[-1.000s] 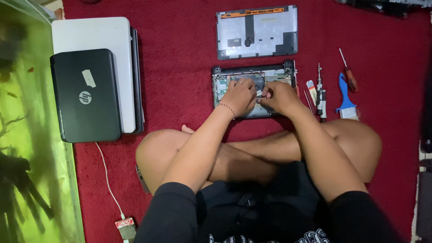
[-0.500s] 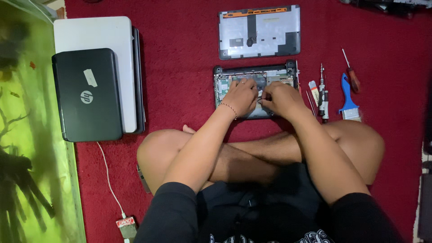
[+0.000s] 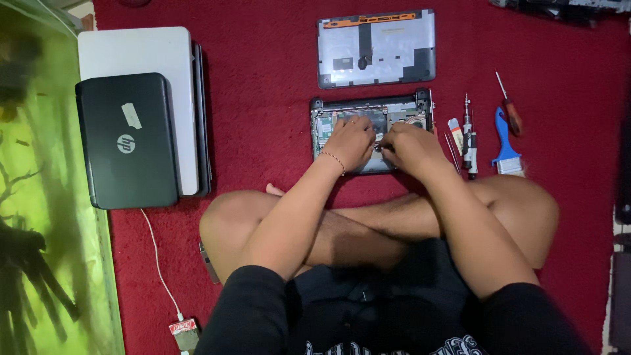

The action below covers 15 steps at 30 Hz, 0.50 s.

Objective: The person sits on the floor and works on the internal components of a disassembled laptop. They use a screwdriver to remove and install screws, handle a hard drive, and manipulate internal cables and connectors.

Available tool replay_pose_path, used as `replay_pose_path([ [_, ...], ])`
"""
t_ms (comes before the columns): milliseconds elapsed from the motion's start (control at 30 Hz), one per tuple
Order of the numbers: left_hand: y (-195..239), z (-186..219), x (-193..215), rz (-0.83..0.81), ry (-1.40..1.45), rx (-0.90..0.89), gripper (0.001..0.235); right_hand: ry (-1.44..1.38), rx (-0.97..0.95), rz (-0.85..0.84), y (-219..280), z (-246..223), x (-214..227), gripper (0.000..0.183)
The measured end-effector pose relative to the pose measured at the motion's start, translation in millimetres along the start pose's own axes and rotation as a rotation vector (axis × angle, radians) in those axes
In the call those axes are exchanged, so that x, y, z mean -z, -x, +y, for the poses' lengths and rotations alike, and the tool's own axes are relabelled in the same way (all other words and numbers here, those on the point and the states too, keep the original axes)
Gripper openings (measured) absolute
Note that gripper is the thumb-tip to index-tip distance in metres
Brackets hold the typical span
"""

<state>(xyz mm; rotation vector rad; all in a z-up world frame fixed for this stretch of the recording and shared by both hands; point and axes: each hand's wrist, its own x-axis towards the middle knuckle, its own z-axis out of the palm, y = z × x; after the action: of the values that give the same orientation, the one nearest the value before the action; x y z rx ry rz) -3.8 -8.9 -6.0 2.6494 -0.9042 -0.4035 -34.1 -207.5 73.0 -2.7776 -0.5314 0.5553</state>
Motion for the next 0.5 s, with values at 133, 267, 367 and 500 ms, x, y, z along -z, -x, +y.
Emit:
replay_pose_path([
  [133,0.9,-0.8,4.9,-0.008,0.003,-0.005,0.021,0.063,0.025,0.056,-0.6,5.0,-14.8,0.014],
  [267,-0.9,-2.4,4.7,-0.018,0.034,0.0,0.022,0.054,0.035,0.051,3.4,5.0,-13.6,0.021],
  [367,-1.1,-2.8,5.2,-0.03,0.04,0.008,0.023,-0.006,0.028,0.018,4.6,8.6,-14.6,0.029],
  [500,3.1,3.8,16.4,-0.023,0.013,0.002,0.021,-0.065,-0.003,-0.038,2.4,14.4,-10.7,0.028],
])
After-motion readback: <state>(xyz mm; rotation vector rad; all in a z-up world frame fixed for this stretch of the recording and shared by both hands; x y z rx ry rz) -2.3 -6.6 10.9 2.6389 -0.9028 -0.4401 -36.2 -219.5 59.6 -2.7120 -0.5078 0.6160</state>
